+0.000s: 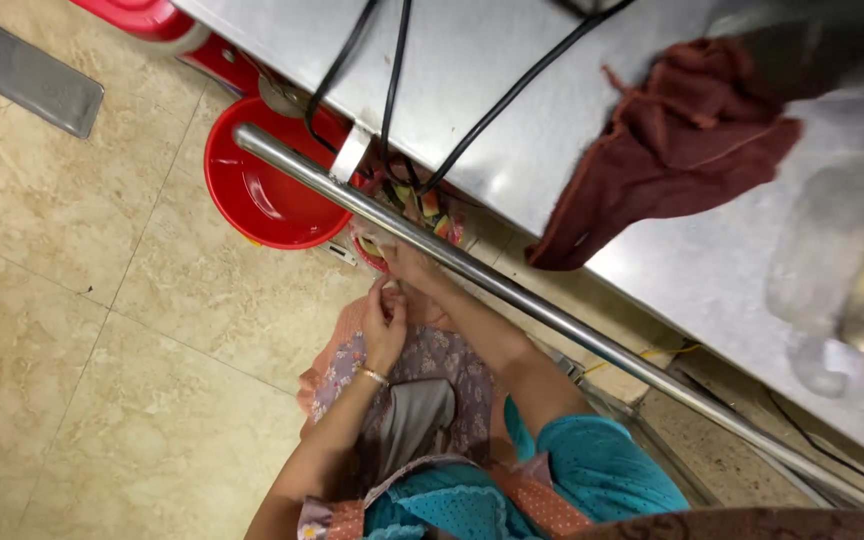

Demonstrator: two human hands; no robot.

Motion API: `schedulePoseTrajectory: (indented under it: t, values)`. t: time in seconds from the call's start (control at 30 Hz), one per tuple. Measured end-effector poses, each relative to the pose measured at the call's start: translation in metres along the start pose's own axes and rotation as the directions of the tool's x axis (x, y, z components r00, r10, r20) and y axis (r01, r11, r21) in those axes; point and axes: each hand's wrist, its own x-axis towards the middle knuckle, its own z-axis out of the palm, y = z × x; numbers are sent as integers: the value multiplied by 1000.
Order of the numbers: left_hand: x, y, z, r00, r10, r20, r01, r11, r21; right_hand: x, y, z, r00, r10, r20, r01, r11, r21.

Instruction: The recorder prepares a fresh watermelon juice drink by cutting a watermelon, blending it with ingredients, adding ice, and sealing the final cup.

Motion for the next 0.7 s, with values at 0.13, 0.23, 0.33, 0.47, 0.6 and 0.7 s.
schedulePoseTrajectory:
  t: [0.13, 0.23, 0.33, 0.47, 0.6, 0.7]
  values:
    - [-29, 121, -27, 992, 125, 20, -126, 992, 3, -121, -74, -61, 892, -438, -109, 428, 898, -101]
    - [-34, 245, -53, 955, 296, -2, -293, 944, -151, -214, -135, -131, 868, -385, 312, 418, 907, -45]
    - [-29, 354, -77, 847, 531, 22, -520, 837, -172, -319, -256, -282, 796, -521, 309, 553, 833, -22]
    - [-20, 511, -81, 707, 702, 87, -679, 708, -193, -389, -345, -448, 650, -727, -219, 722, 682, -120]
    - [-22, 614, -55, 546, 828, 132, -788, 560, -256, -398, -421, -638, 128, -775, -618, 347, 619, -704]
    - [-31, 645, -24, 490, 859, 153, -803, 512, -305, -344, -422, -761, -15, -790, -612, 204, 597, -776]
